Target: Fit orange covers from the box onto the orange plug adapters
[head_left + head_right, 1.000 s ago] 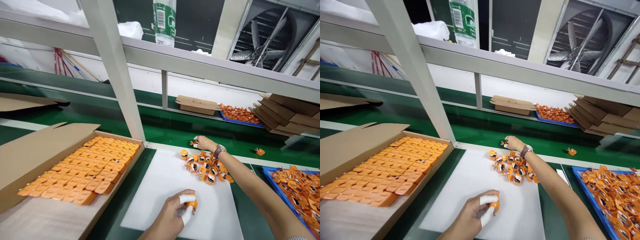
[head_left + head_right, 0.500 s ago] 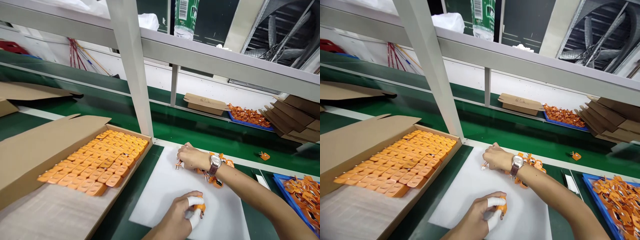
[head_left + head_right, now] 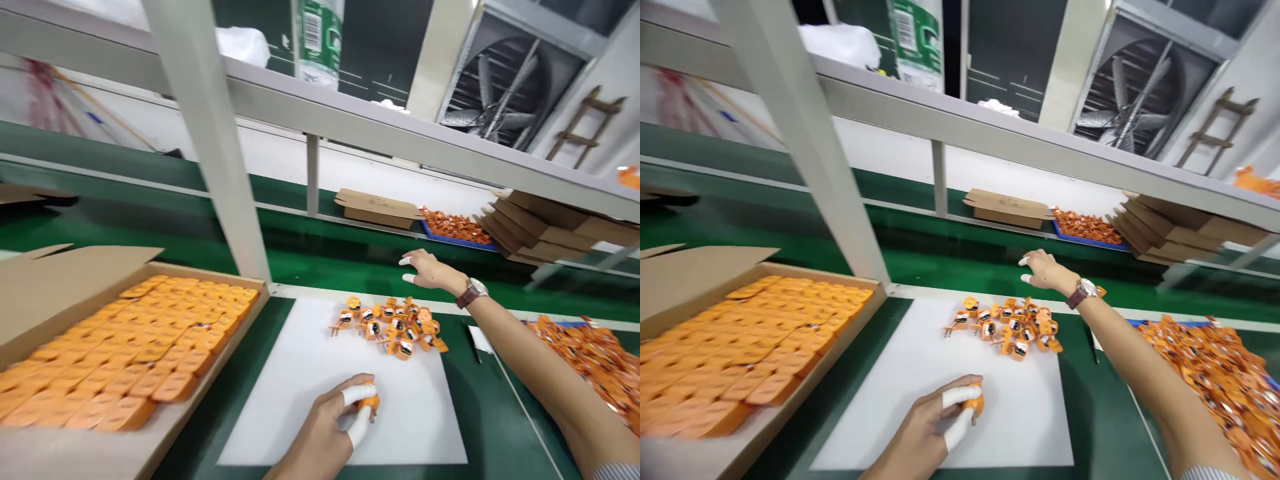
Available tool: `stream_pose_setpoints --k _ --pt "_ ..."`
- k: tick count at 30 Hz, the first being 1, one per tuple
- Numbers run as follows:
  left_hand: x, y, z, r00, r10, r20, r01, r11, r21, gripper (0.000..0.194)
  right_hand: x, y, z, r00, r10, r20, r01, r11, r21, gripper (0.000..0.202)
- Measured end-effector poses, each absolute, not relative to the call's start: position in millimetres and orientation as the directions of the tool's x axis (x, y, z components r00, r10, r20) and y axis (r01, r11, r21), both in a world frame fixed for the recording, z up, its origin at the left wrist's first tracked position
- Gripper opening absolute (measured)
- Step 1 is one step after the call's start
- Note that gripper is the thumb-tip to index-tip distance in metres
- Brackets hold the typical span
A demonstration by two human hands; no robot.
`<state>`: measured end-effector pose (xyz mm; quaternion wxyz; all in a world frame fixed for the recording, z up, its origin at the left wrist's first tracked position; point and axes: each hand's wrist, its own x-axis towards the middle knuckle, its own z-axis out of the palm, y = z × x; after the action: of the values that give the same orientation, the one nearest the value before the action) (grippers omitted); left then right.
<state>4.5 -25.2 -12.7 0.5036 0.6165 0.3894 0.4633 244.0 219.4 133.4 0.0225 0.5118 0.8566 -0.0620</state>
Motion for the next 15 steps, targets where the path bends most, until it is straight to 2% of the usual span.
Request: stream_pose_setpoints --k 3,7,11,15 --pt "1.5 -24.6 -29.1 0.264 0.940 0.218 0.052 -0.239 0.970 0.023 315.0 233.5 128.9 -0.190 0.970 -0.153 0.982 0.191 -0.014 0.044" --pt "2.6 -22.2 -49.2 0.271 0.930 0.247 0.076 -0.277 0.958 0.026 390.5 230.3 106.7 0.063 0.973 -0.221 0.998 -0.062 0.013 0.037" --pt "8.4 -21.9 -45.2 0.271 0.941 0.205 0.053 -0.227 0.973 0.025 425.6 218.7 77.5 0.070 0.978 -0.195 0.995 -0.082 -0.053 0.029" --pt "13.9 -21.3 -30.0 0.250 0.956 0.155 -0.020 -0.155 0.988 0.020 427.7 219.7 64.9 -0.001 0.997 -0.079 0.988 -0.012 -0.156 0.022"
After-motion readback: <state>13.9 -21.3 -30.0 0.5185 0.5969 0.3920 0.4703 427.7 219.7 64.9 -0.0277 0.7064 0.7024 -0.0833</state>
